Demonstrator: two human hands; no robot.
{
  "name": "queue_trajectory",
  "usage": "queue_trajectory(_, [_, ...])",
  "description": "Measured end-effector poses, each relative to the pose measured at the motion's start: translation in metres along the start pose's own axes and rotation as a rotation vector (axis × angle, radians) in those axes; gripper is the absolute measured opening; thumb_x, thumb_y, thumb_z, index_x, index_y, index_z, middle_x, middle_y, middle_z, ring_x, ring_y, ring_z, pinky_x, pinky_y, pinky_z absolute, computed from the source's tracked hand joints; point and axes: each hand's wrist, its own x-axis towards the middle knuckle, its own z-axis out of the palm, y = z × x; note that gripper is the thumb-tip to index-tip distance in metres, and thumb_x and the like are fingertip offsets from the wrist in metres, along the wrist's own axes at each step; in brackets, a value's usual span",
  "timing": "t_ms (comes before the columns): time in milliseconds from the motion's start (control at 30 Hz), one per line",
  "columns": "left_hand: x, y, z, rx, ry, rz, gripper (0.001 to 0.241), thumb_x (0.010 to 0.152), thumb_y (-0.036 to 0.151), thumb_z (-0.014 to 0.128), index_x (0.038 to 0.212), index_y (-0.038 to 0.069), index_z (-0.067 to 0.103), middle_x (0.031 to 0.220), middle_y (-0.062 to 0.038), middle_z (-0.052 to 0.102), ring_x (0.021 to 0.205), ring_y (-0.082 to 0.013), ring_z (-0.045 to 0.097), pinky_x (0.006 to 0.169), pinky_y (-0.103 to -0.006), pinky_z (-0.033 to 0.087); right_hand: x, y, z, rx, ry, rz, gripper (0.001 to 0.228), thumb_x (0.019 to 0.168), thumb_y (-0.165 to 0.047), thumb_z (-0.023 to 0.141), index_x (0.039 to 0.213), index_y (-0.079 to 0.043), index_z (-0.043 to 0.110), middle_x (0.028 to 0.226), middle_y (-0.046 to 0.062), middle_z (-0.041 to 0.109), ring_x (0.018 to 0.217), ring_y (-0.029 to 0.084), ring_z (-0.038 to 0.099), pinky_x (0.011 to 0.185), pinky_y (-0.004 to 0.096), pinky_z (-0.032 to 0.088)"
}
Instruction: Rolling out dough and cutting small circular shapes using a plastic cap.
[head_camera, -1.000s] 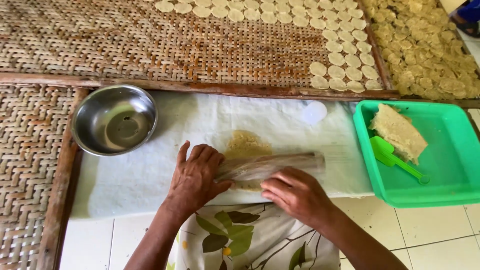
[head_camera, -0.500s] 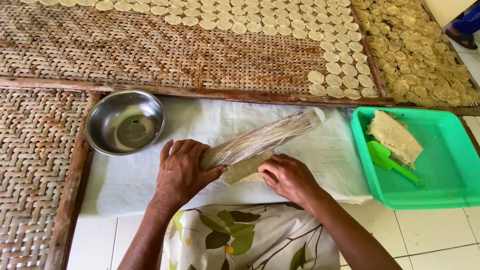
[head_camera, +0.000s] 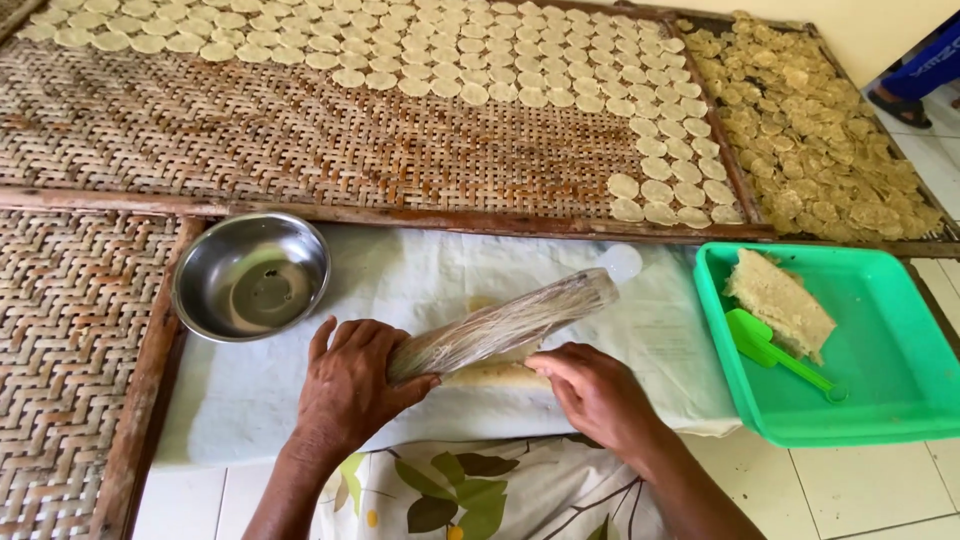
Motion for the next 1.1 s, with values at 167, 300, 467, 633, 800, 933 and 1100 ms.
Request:
queue_trajectory(167, [0.007, 0.012, -0.007, -0.006, -0.122, 0.134, 0.061, 0.075, 0.067, 0.078, 0.111, 0.018, 0.073, 0.106, 0.0, 0.071, 0.116, -0.0203, 0.06, 0.122, -0.0562, 0.023, 0.008, -0.016, -0.032, -0.032, 0.272, -0.168, 0.034, 0.083, -0.008, 0.073, 0.117, -0.012, 0.069, 0.107, 0.003, 0.072, 0.083, 0.015, 0.067, 0.074, 0.03, 0.055])
queue_trajectory(300, [0.018, 0.013, 0.02, 0.031, -0.18, 0.222, 0.057, 0.068, 0.068, 0.075, 0.103, 0.023, 0.072, 0.119, 0.001, 0.066, 0.137, -0.0217, 0.048, 0.123, -0.0692, 0.018, 0.014, 0.041, 0.015, -0.15, 0.014, -0.141, 0.039, 0.102, -0.044, 0.053, 0.136, -0.025, 0.063, 0.138, 0.008, 0.063, 0.134, 0.035, 0.055, 0.108, 0.054, 0.042])
queue_trajectory(467, [0.054, 0.017, 0.007, 0.076, -0.101, 0.167, 0.063, 0.095, 0.071, 0.039, 0.131, 0.025, 0.06, 0.158, -0.007, 0.039, 0.156, -0.0305, 0.02, 0.119, -0.0753, 0.007, 0.05, 0.053, 0.01, -0.312, -0.099, -0.051, 0.045, 0.108, -0.043, 0.037, 0.146, -0.027, 0.054, 0.152, 0.013, 0.05, 0.144, 0.042, 0.041, 0.114, 0.064, 0.032])
queue_trajectory(633, [0.054, 0.021, 0.016, 0.124, -0.108, 0.044, 0.067, 0.105, 0.063, 0.022, 0.156, 0.023, 0.039, 0.169, -0.013, 0.022, 0.159, -0.034, 0.005, 0.117, -0.0754, 0.007, 0.05, 0.039, 0.006, -0.384, -0.246, 0.109, 0.05, 0.109, -0.048, 0.026, 0.152, -0.032, 0.046, 0.163, 0.01, 0.036, 0.154, 0.038, 0.024, 0.118, 0.066, 0.02])
queue_trajectory(800, [0.03, 0.033, 0.009, 0.134, -0.244, -0.027, 0.069, 0.105, 0.06, 0.015, 0.158, 0.022, 0.036, 0.169, -0.011, 0.022, 0.158, -0.032, 0.009, 0.119, -0.0706, 0.011, 0.035, 0.022, 0.005, -0.462, -0.325, 0.174, 0.052, 0.106, -0.047, 0.022, 0.156, -0.043, 0.035, 0.166, 0.002, 0.027, 0.157, 0.031, 0.013, 0.119, 0.065, 0.009])
queue_trajectory(933, [0.01, 0.038, 0.014, 0.142, -0.288, -0.061, 0.07, 0.104, 0.061, 0.013, 0.159, 0.023, 0.033, 0.167, -0.01, 0.026, 0.157, -0.0313, 0.014, 0.12, -0.0674, 0.013, 0.019, 0.019, 0.012, -0.467, -0.317, 0.19, 0.052, 0.106, -0.044, 0.022, 0.157, -0.043, 0.034, 0.165, 0.002, 0.03, 0.156, 0.03, 0.016, 0.12, 0.064, 0.007])
queue_trajectory(1100, [-0.032, 0.04, 0.031, 0.098, -0.146, -0.001, 0.063, 0.107, 0.049, 0.021, 0.161, 0.018, 0.031, 0.161, -0.011, 0.037, 0.15, -0.0326, 0.032, 0.12, -0.0621, 0.014, -0.013, 0.017, 0.025, -0.527, -0.092, 0.085, 0.053, 0.104, -0.038, 0.033, 0.157, -0.039, 0.038, 0.164, 0.004, 0.035, 0.149, 0.031, 0.033, 0.115, 0.065, 0.024])
